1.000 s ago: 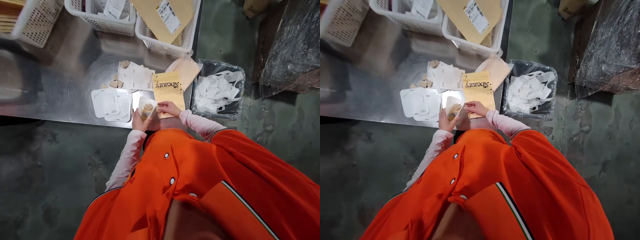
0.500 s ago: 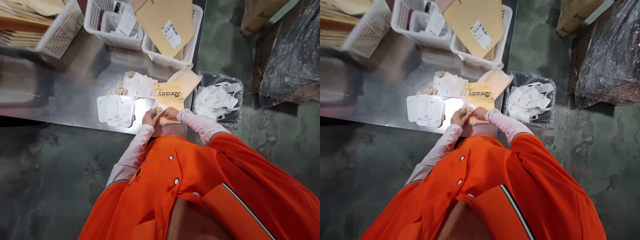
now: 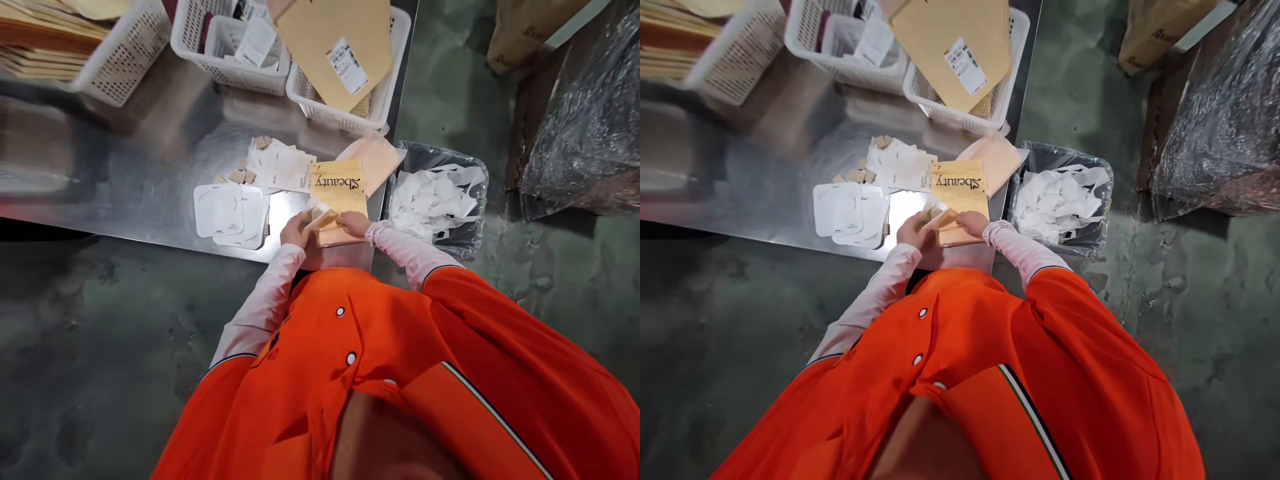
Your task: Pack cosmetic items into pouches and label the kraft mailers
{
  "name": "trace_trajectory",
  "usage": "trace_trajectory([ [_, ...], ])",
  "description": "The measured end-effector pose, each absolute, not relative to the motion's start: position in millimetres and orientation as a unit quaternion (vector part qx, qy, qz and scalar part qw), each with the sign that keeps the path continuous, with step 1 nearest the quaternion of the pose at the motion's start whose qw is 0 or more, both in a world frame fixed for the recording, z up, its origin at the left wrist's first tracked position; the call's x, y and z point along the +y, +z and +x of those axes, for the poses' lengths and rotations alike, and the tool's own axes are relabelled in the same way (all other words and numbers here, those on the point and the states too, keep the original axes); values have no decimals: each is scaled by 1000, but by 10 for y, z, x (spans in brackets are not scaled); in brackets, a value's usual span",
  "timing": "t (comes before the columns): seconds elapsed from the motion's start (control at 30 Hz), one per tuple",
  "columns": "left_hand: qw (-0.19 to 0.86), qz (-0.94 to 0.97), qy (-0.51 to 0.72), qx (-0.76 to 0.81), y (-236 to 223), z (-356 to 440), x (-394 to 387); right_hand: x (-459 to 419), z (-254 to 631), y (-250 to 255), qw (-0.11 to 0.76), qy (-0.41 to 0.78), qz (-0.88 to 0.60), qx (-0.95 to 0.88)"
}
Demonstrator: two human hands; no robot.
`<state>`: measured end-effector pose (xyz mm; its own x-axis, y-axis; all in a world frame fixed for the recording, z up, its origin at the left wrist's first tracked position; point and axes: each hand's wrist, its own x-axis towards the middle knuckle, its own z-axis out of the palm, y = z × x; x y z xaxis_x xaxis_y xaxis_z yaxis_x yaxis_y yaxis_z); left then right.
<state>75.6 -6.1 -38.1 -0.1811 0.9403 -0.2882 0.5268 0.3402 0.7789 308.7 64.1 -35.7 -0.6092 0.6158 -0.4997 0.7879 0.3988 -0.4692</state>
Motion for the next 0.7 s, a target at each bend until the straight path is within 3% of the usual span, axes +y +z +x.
trace_trajectory([
  [0.13,405,488,303,712,-355,745,-334,692,2850,-519,81,-383,483,783],
  [0.33,385,478,212,761,-442,727,-507,798,2653,-565,45,-455,536,710],
  [0.53,343,576,190,718,-384,691,-443,707,2538,-303,-37,-321,518,792],
  [0.7,441,492,253,706,-346,740,-446,633,2454,-47,6,-249,399,882],
])
